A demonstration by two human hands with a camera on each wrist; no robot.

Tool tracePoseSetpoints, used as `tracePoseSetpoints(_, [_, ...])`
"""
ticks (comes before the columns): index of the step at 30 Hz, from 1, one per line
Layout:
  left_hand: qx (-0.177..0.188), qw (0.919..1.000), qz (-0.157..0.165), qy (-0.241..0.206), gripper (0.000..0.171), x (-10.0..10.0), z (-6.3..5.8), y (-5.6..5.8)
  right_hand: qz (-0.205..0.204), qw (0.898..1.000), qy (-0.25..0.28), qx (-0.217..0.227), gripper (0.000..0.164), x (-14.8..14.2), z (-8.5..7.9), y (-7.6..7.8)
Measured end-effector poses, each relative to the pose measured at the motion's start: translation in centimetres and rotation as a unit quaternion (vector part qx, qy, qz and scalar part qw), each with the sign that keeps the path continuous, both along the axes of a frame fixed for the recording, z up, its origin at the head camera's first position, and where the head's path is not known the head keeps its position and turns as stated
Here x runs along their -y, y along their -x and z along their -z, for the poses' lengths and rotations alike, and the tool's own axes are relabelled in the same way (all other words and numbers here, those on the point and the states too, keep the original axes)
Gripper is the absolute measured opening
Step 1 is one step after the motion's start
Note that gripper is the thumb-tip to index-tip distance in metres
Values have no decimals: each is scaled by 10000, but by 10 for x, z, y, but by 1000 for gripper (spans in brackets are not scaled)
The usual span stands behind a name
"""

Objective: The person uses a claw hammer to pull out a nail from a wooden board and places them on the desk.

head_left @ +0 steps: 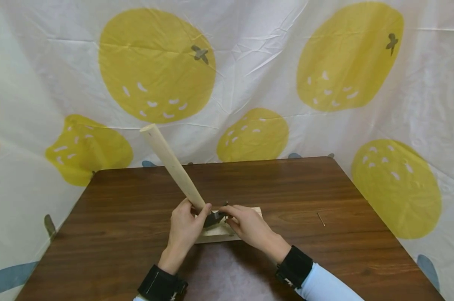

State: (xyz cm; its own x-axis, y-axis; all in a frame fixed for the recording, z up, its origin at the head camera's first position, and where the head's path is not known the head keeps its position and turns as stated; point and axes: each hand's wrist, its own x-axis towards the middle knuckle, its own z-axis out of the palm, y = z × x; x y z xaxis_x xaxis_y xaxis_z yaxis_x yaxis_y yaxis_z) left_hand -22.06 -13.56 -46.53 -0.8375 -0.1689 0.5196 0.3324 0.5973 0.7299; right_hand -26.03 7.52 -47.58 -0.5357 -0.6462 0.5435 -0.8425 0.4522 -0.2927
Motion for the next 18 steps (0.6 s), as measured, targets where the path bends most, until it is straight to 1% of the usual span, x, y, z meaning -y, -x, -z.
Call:
tracePoseSetpoints(3, [25,10000,-2,-30,15,0,0,-1,26,10000,44,20,33,3,0,1])
tracePoseSetpoints(10, [33,9999,20,-101,15,0,-1,-1,137,9997,184,-11,33,8,1,2])
tracePoseSetpoints(13, [34,9999,32,-113,15,0,0,-1,226,9994,263,-77,32,9,1,2])
tracePoseSetpoints(18, [35,9999,8,-108,15,1,0,-1,405,9975,536,-220,27,9,-1,4])
